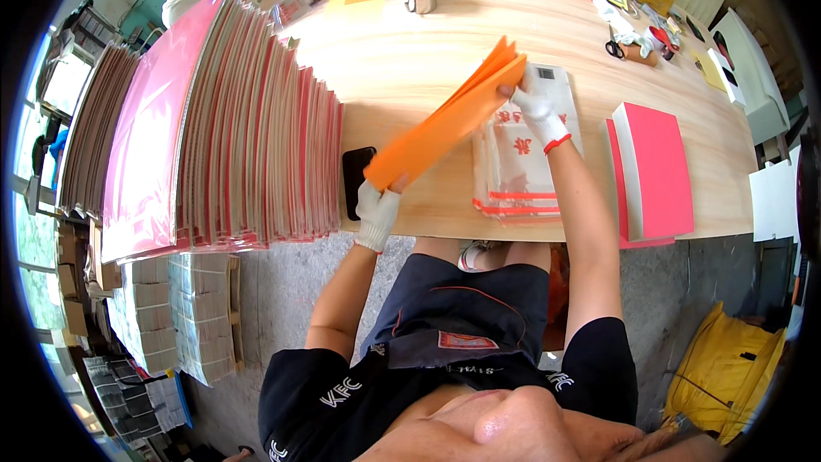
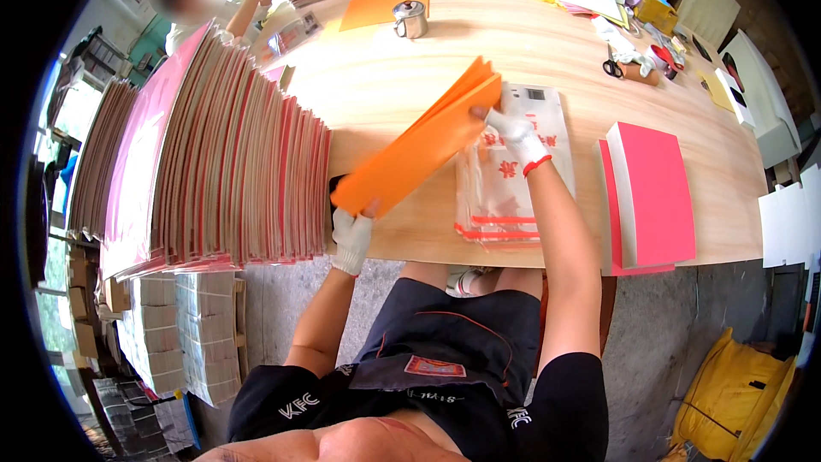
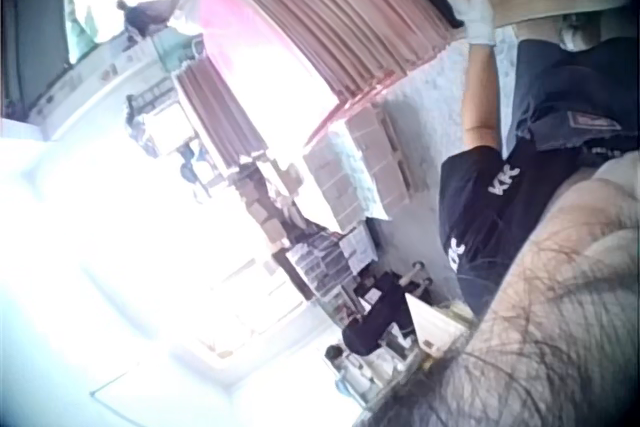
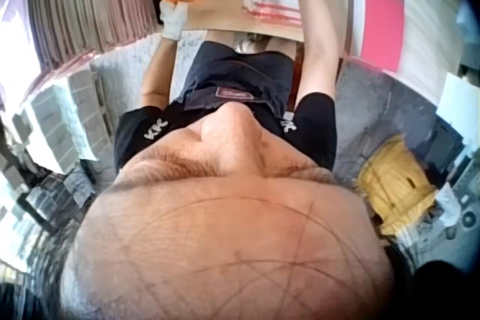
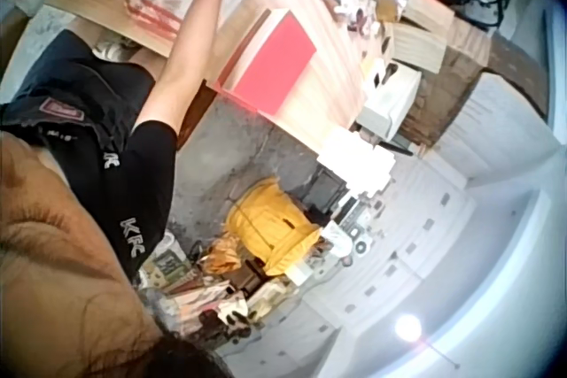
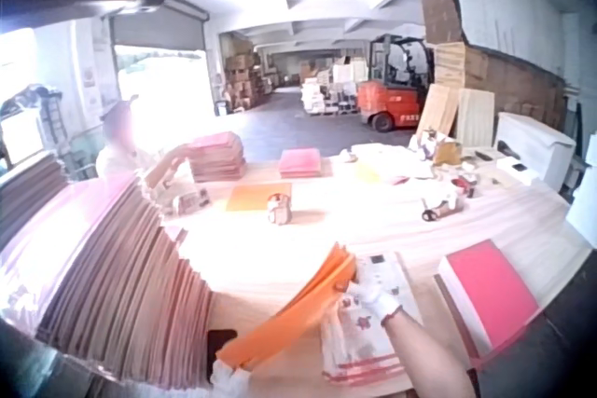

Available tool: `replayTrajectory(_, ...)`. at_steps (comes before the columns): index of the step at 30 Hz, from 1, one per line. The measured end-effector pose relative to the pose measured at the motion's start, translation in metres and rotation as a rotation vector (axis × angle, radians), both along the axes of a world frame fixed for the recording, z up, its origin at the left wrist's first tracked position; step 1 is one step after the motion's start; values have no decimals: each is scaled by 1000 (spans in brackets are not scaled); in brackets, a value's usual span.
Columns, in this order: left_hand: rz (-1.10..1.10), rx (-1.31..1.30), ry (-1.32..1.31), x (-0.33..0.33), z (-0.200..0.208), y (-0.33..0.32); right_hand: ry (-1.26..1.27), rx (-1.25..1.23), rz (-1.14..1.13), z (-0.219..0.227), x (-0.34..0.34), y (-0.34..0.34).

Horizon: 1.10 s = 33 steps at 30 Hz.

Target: The person, wearing gloves, organizes and stacks colored paper folders on a wooden table, placing them into a plastic bag and then into a cardboard box.

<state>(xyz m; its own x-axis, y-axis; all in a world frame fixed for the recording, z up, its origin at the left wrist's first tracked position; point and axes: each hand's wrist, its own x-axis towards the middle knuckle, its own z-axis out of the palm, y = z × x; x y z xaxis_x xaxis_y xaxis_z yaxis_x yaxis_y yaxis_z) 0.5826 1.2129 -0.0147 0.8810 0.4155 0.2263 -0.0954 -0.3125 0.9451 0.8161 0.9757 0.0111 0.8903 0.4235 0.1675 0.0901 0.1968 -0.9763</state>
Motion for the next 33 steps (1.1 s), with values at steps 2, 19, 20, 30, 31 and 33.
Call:
replayTrajectory(2,-7,-115,-25,-6,2,-10,6,-143,59,-6,-4,0)
replayTrajectory(19,-321,-115,92,53,40,-54,-221,-103,-321,-4,-57,-144)
replayTrajectory(20,-338,-162,101,53,26,-60,-201,-168,-285,-12,-62,-151)
replayTrajectory(30,-396,-70,109,53,10,-66,44,-93,-295,-25,-83,-159)
replayTrajectory(31,-412,-39,141,54,9,-66,4,-114,-296,-27,-86,-159)
replayTrajectory(33,-400,-29,106,55,7,-67,-74,-156,-298,-29,-89,-161)
